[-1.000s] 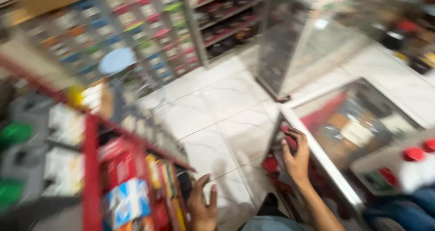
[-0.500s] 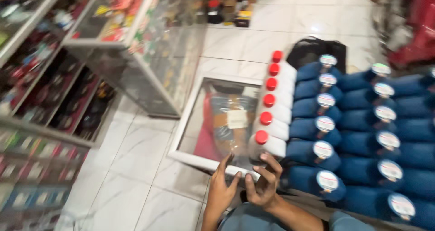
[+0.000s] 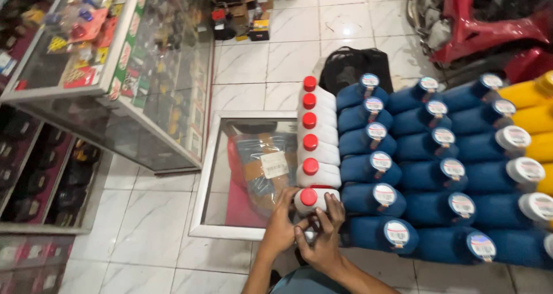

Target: The person repeatedly picks up plastic bottles of automotive fluids from a floor display and places them onto a red metal shelf. They handle grey bottles with green caps and white bottles with red caps, arranging them in rows on the shelf.

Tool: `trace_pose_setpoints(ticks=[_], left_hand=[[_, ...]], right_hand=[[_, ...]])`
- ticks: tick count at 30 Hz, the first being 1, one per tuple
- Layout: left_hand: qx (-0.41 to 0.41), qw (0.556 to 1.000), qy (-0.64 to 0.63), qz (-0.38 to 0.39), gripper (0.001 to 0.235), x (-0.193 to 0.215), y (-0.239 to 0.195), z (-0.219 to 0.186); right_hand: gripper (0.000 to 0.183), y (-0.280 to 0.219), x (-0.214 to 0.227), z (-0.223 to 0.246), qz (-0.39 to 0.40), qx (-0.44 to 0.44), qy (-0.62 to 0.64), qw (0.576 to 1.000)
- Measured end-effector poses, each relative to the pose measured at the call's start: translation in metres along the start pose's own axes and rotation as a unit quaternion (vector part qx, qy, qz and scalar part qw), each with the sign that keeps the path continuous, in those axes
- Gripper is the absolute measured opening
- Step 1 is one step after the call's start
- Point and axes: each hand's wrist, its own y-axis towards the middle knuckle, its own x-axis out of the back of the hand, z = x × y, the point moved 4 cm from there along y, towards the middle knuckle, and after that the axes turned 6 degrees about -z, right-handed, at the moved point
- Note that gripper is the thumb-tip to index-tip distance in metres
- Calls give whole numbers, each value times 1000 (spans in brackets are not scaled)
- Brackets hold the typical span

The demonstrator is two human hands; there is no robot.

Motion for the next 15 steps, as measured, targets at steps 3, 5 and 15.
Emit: trace_pose_setpoints(ticks=[3, 5, 15], left_hand=[[4, 1000, -4, -9, 64, 7, -6, 9], [19, 998, -42, -30, 61, 11, -16, 24], [37, 962, -127, -239, 51, 60, -86, 71]], right_hand=[[76, -2, -6, 0, -4, 27, 4, 1000], [71, -5, -10, 3, 2, 55, 0, 998], [79, -3, -57, 24, 156, -31, 208, 965]])
